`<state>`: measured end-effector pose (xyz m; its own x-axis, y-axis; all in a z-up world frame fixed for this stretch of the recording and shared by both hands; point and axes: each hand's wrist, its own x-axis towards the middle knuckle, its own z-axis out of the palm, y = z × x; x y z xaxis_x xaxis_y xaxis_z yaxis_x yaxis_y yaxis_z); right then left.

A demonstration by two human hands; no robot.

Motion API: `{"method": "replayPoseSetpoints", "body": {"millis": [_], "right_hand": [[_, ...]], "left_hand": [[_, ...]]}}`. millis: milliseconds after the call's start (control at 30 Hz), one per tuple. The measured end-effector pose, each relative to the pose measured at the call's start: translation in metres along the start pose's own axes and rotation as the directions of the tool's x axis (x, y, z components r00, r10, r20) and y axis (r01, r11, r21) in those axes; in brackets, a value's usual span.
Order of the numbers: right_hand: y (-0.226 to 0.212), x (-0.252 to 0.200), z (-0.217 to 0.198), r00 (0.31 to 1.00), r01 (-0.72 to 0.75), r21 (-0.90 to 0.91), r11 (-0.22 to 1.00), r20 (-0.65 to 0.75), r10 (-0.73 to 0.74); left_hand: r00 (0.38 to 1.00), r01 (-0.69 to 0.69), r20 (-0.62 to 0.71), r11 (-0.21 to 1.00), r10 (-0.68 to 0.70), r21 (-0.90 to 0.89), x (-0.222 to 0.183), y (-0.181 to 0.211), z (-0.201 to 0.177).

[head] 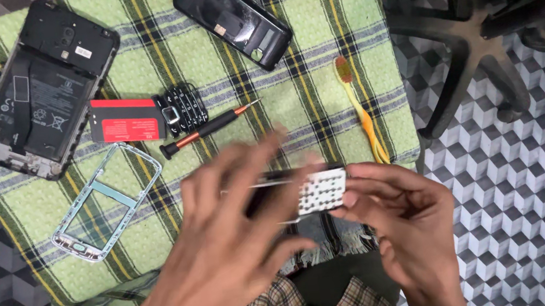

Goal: The person assembles a feature phone by connecting the keypad ribbon cable to the motherboard, placing the keypad onto the front housing, and snapping the front and back covers together. The person then removes the keypad and front cover again to inspect the internal components.

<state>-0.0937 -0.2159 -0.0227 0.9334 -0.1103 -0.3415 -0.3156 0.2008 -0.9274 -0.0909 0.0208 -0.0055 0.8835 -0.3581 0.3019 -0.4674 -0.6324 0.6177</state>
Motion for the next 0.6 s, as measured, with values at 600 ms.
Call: {"method": "replayPoseSetpoints", "body": {"millis": [600], "right_hand": [[-0.002, 0.006, 0.006, 0.993, 0.050, -0.254, 0.966, 0.113, -0.022]], "left_hand": [[0.656, 0.638, 0.210, 0.384, -0.725, -0.667, -0.020, 0.009, 0.023]]}}
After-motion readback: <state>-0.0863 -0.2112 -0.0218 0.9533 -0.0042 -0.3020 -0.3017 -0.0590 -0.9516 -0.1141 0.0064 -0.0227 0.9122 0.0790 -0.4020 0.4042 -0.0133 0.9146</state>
